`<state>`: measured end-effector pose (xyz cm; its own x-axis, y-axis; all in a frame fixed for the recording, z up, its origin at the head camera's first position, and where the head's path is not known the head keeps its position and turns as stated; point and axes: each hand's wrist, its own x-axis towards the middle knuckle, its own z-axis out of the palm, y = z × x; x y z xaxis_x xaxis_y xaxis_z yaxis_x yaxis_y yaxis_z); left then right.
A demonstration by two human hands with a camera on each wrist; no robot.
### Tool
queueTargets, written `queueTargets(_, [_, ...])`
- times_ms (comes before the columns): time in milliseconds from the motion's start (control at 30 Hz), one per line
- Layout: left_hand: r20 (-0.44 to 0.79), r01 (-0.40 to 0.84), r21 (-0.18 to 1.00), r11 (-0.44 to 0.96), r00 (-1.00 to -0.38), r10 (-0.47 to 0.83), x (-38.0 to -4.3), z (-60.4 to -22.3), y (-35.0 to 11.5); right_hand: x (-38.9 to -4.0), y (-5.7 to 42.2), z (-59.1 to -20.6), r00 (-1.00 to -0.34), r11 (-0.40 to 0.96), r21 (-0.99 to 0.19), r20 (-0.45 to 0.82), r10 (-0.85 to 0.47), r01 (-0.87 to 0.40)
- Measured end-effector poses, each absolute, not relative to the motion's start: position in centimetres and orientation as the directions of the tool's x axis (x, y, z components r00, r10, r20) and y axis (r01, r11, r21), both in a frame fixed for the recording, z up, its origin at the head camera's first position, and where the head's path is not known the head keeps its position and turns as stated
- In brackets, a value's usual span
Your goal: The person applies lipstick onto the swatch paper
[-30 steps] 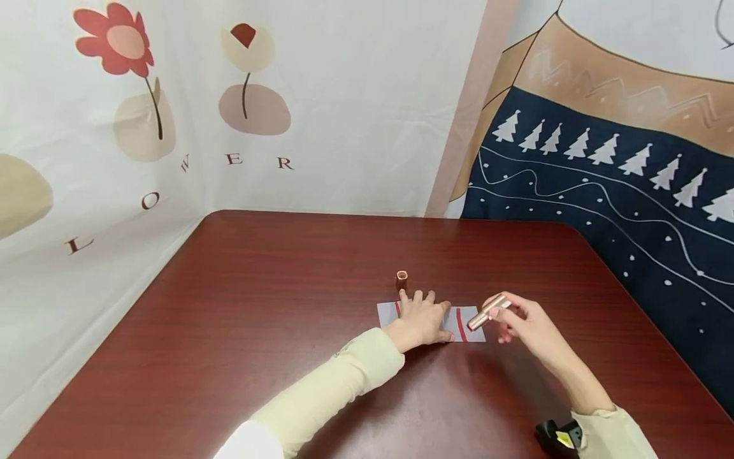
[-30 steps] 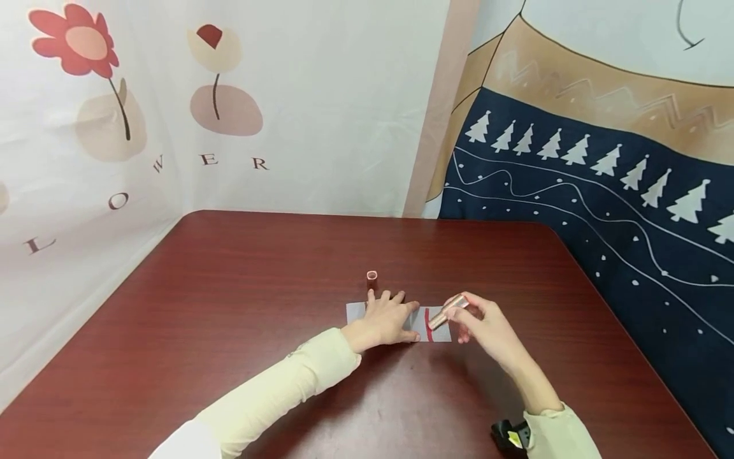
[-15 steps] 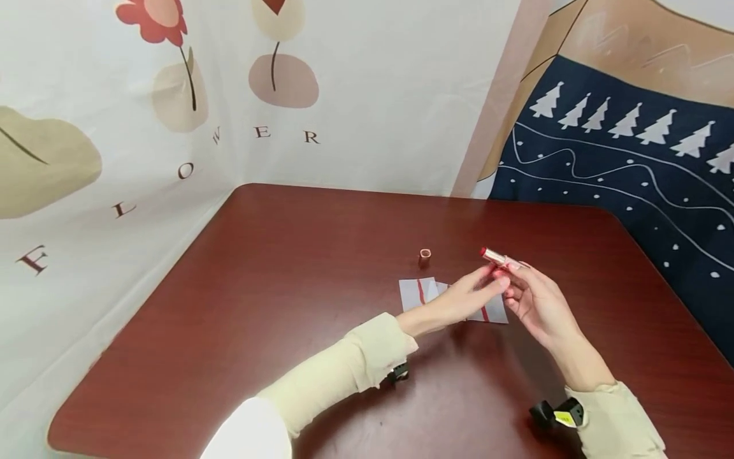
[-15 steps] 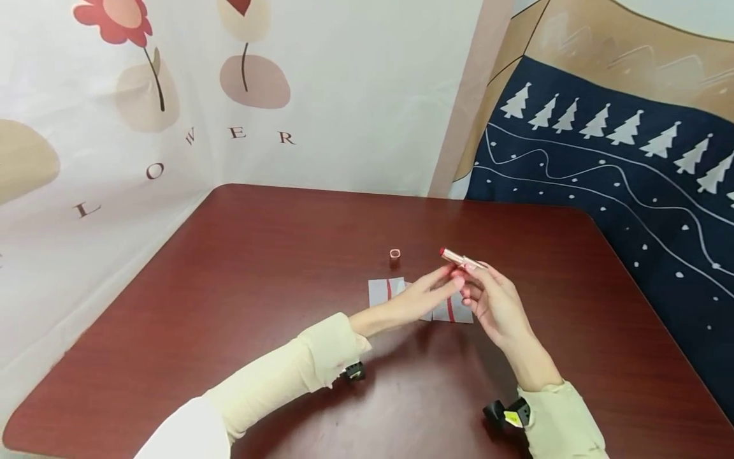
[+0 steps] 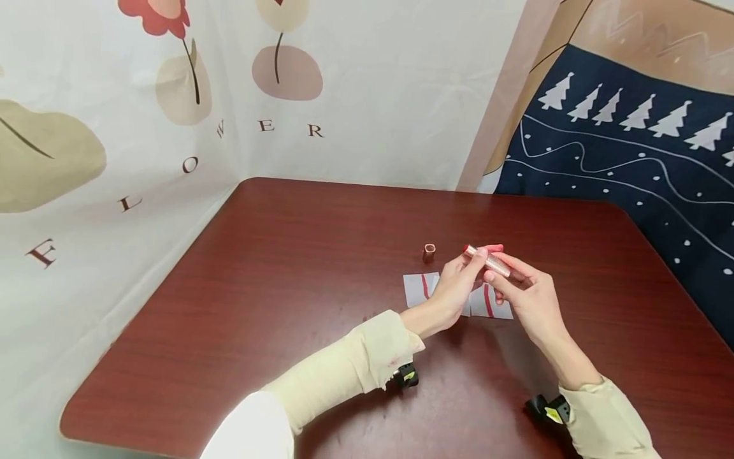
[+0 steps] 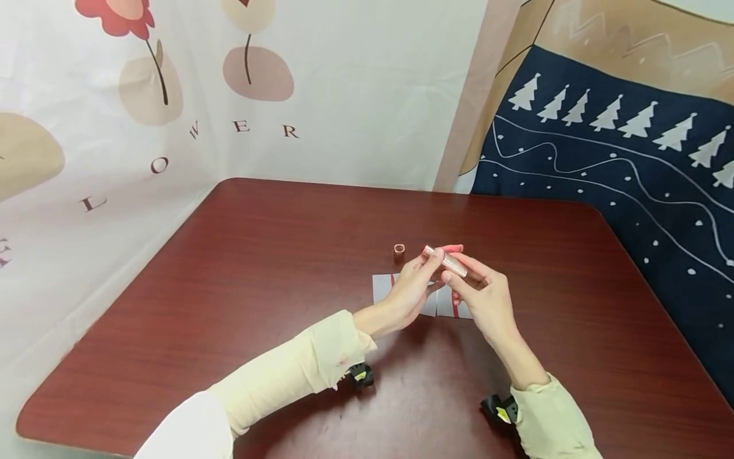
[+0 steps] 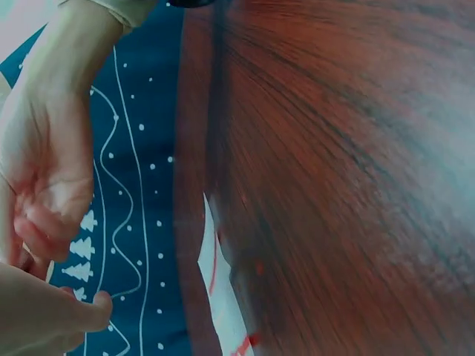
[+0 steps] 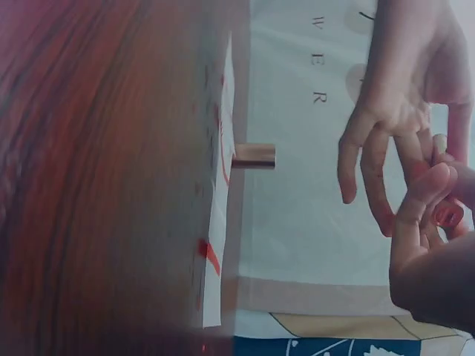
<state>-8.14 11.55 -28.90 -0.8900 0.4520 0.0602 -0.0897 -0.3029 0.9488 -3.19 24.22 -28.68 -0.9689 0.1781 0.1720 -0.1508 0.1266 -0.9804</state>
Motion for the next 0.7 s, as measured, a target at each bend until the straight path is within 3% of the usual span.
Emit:
queueTargets(67, [0.069,-0.087,0.944,-0.319,-0.891,0.449,-8.2,-28.8,11.6,-3.2,24.3,-28.7,-0.961,0.145,-0.974,0.2,0.19,-0.174])
queueTargets(167, [0.062,-0.094,0.94,-0.328,-0.898,0.436,-8.2,-28.7,11.7,-3.2,24.7,-28.6,-0.98,-0.036,-0.984,0.168,0.105,-0.173])
queueTargets(300, [0.043,-0.085,0.955,-0.283,-0.908,0.416,-8.0,-28.8,11.5,-3.3,25.2,-28.5,-0.997,-0.205,-0.977,0.066,-0.045,-0.056])
queueTargets(400, [0.035,-0.068,0.968,-0.241,-0.916,0.399,-7.8,-29.0,11.4,-3.3,25.1,-28.8,-0.998,-0.174,-0.984,0.055,-0.039,-0.047])
queueTargets(600, [0.031,-0.071,0.966,-0.249,-0.924,0.381,-7.8,-29.3,11.4,-3.1,24.2,-29.3,-0.968,0.036,-0.981,0.194,0.159,-0.191])
queueTargets(700, [0.022,-0.088,0.958,-0.271,-0.926,0.377,-7.8,-29.5,11.4,-3.1,24.0,-29.4,-0.966,0.053,-0.98,0.2,0.162,-0.194])
